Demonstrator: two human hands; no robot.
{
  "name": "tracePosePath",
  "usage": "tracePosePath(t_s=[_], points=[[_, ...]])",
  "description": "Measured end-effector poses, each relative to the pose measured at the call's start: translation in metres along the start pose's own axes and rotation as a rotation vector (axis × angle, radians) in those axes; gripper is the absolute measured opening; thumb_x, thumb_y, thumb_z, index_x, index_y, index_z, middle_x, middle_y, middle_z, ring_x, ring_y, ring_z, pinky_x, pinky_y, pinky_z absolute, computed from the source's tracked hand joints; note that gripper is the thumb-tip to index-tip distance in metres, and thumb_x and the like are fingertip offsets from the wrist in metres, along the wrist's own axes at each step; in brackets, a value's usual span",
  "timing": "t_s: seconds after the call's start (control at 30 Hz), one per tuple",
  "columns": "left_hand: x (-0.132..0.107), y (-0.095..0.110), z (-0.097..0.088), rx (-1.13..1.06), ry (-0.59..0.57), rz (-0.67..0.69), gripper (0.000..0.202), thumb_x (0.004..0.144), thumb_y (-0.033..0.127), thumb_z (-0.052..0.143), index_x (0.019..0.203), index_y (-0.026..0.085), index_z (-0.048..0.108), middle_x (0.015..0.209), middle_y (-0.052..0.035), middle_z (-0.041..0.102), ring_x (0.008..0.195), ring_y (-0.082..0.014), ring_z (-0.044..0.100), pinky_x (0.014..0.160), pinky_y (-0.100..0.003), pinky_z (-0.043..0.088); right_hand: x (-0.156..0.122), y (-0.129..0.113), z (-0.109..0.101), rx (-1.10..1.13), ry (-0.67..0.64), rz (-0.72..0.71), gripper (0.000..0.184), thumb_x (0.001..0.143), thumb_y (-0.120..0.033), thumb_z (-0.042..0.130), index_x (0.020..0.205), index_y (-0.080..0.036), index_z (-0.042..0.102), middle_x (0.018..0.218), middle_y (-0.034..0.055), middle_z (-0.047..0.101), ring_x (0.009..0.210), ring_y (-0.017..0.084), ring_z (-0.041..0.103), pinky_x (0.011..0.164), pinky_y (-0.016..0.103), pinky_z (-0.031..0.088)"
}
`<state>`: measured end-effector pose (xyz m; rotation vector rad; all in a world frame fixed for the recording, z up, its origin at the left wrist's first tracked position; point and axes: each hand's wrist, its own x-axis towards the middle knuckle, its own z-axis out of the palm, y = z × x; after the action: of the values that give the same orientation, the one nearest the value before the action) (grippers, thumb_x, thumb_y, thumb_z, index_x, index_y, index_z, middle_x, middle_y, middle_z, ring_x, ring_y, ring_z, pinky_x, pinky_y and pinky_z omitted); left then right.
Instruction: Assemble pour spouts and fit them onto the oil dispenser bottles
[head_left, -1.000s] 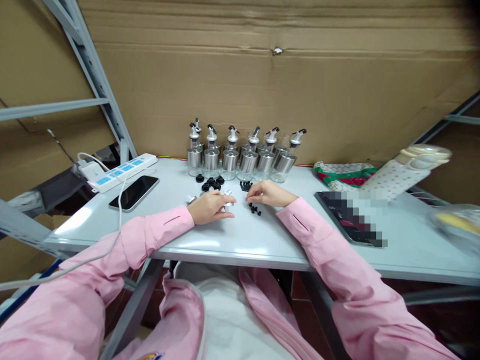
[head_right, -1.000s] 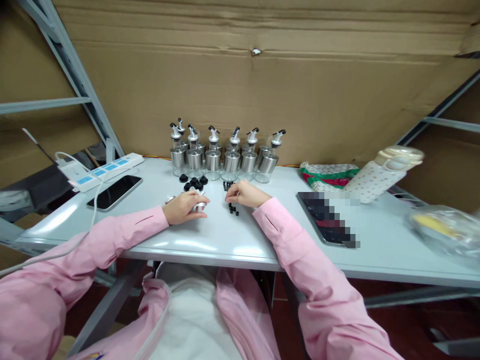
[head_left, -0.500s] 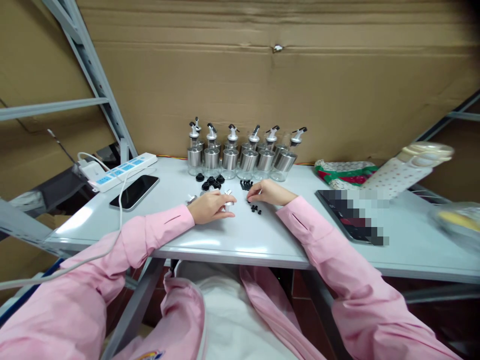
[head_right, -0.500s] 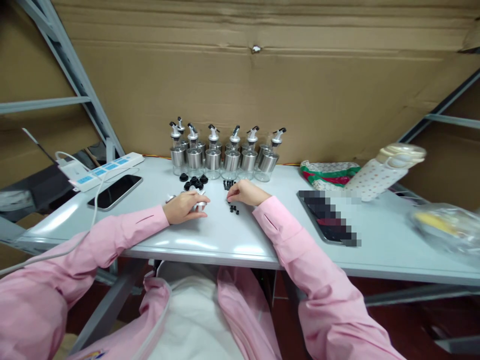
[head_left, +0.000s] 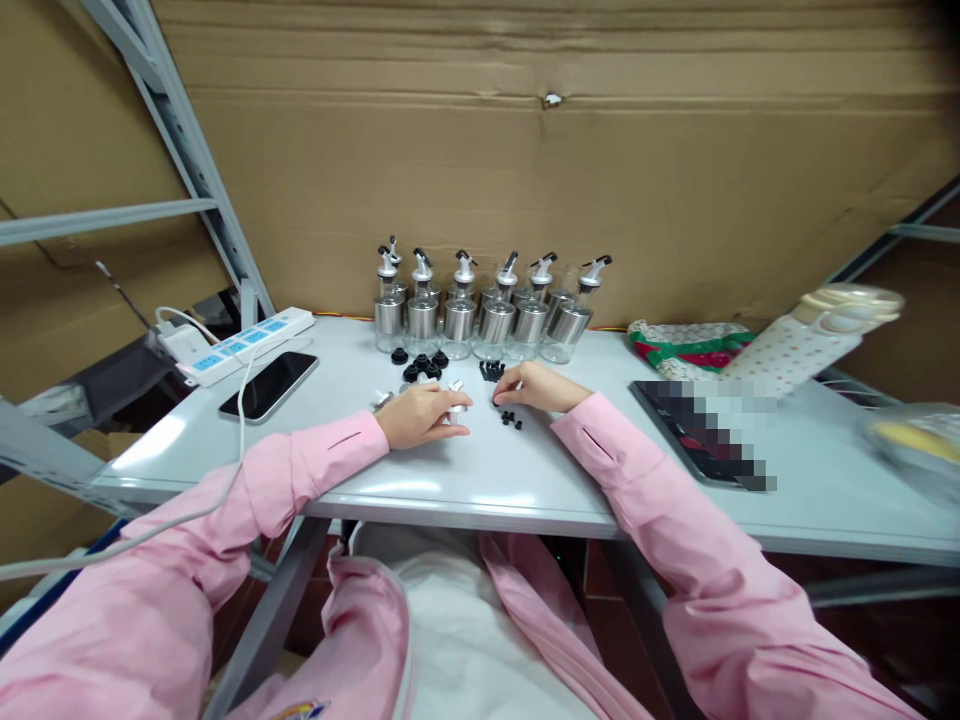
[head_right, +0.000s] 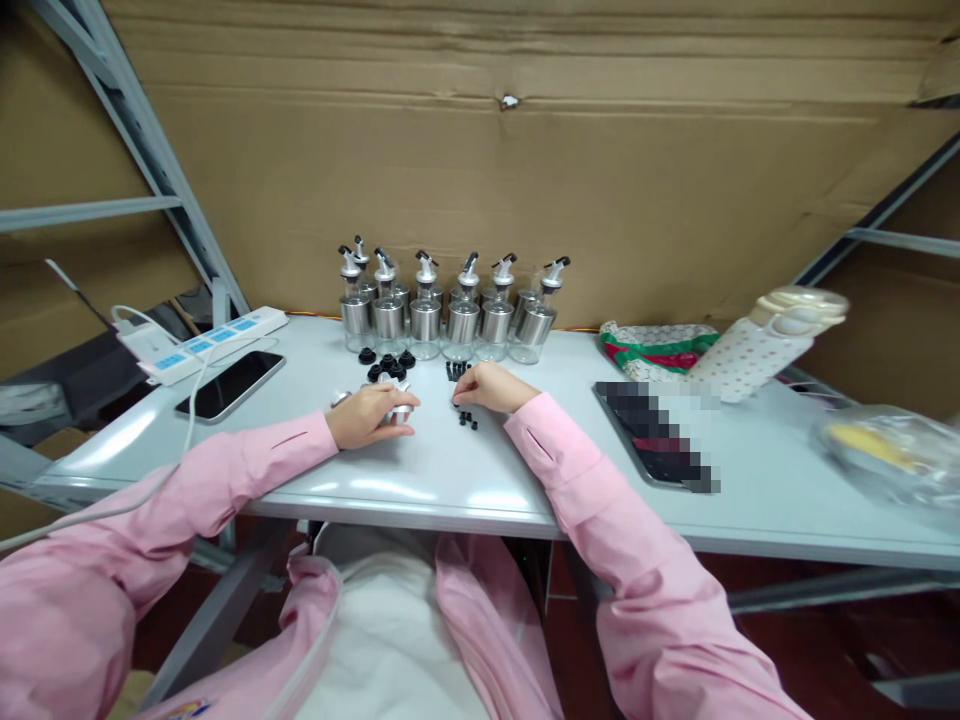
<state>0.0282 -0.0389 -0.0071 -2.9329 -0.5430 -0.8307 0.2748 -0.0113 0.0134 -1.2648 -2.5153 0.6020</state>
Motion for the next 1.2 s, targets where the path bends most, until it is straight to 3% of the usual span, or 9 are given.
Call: tracePosePath(t_s=[0.33,0.57,0.77,1.03,1.2], points=[[0.000,0.000,0.000,-0.008,0.002,0.002,0.044,0.087,0.051,0.036,0.103,0.013,0.052,0.068,-0.0031,0.059,0.065,-0.0145,0.052,0.066,-0.025,0.043,0.000,-0.008,0.006,-0.077,0.102,-0.019,0.021,0.075,-0.029,0.054,0.069,-0.012,0.064,0.064,0.0050,0.065,0.056,0.012,0.054,0.057,0.023,0.040],[0.000,0.000,0.000,-0.019,-0.038,-0.019,0.042,0.086,0.050,0.039,0.105,0.014,0.051,0.065,-0.0020,0.057,0.066,-0.0150,0.052,0.067,-0.025,0.042,-0.002,-0.022,0.007,0.379,0.174,-0.009,0.020,0.073,-0.034,0.055,0.068,-0.015,0.052,0.059,0.0024,0.064,0.054,0.012,0.059,0.056,0.024,0.045],[0.000,0.000,0.001,0.003,-0.024,-0.017,0.042,0.087,0.050,0.038,0.105,0.014,0.049,0.068,-0.0025,0.058,0.068,-0.0156,0.052,0.067,-0.025,0.042,0.000,-0.033,0.011,0.611,0.301,-0.064,0.025,0.068,-0.038,0.063,0.069,-0.016,0.050,0.054,-0.0029,0.056,0.050,0.009,0.053,0.055,0.024,0.043],[-0.001,-0.001,0.003,-0.058,-0.096,-0.059,0.038,0.087,0.048,0.037,0.106,0.015,0.043,0.077,-0.0034,0.060,0.071,-0.0160,0.055,0.070,-0.028,0.043,0.000,-0.047,0.013,0.746,0.292,0.016,0.033,0.062,-0.041,0.068,0.079,-0.013,0.062,0.062,-0.0016,0.059,0.056,0.009,0.053,0.064,0.028,0.045],[0.000,0.001,0.001,-0.059,-0.090,-0.037,0.038,0.088,0.049,0.034,0.105,0.015,0.042,0.078,-0.0039,0.059,0.069,-0.0159,0.054,0.069,-0.027,0.042,-0.001,-0.050,0.016,0.810,0.239,-0.029,0.031,0.065,-0.042,0.067,0.073,-0.013,0.061,0.059,-0.0017,0.059,0.057,0.009,0.053,0.064,0.027,0.044]])
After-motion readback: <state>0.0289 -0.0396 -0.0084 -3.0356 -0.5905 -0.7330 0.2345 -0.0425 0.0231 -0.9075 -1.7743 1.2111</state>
